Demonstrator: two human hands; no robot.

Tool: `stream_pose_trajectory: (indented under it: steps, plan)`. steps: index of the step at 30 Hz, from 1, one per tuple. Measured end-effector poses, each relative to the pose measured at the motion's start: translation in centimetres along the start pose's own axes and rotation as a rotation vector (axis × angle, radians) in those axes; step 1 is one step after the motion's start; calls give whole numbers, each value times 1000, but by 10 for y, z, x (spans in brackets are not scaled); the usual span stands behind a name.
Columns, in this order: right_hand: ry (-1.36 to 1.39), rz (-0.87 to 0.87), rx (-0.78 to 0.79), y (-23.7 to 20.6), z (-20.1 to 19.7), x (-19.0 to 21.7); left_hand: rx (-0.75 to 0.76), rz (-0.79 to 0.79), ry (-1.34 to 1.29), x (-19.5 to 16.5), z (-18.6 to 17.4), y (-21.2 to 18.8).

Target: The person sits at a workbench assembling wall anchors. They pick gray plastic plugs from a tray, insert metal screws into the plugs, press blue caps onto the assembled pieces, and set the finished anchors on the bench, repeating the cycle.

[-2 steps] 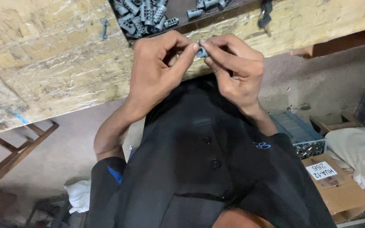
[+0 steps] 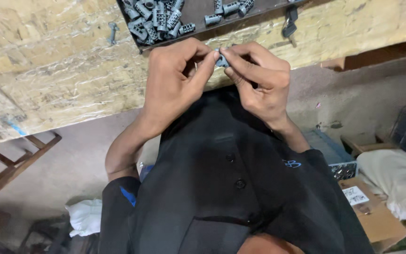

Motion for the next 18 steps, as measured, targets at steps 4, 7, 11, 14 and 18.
stream_pose_trajectory:
  steps: [4,7,11,14,18]
  plan:
    - [39,-38,59,-3,-35,-9,-61,33,75,-23,29,-1]
    - [68,-53,103,2,-51,-19,-185,-39,67,-23,56,-2]
    - [100,-114,159,14,-43,-12,-439,9,174,-43,46,-15]
    - [-10,-238,126,14,-38,13,-550,114,395,-72,31,-24]
    - [-138,-457,145,5,-25,32,-527,38,172,-60,26,-36]
Point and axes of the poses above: each hand's wrist, its own y-axis towards the middle knuckle, its own z-axis out of the palm, x = y × z, the point moved 10 cm from there along y, towards the middle knuckle, and after that the axes turned 8 degrees about y, right-handed, at the moved point
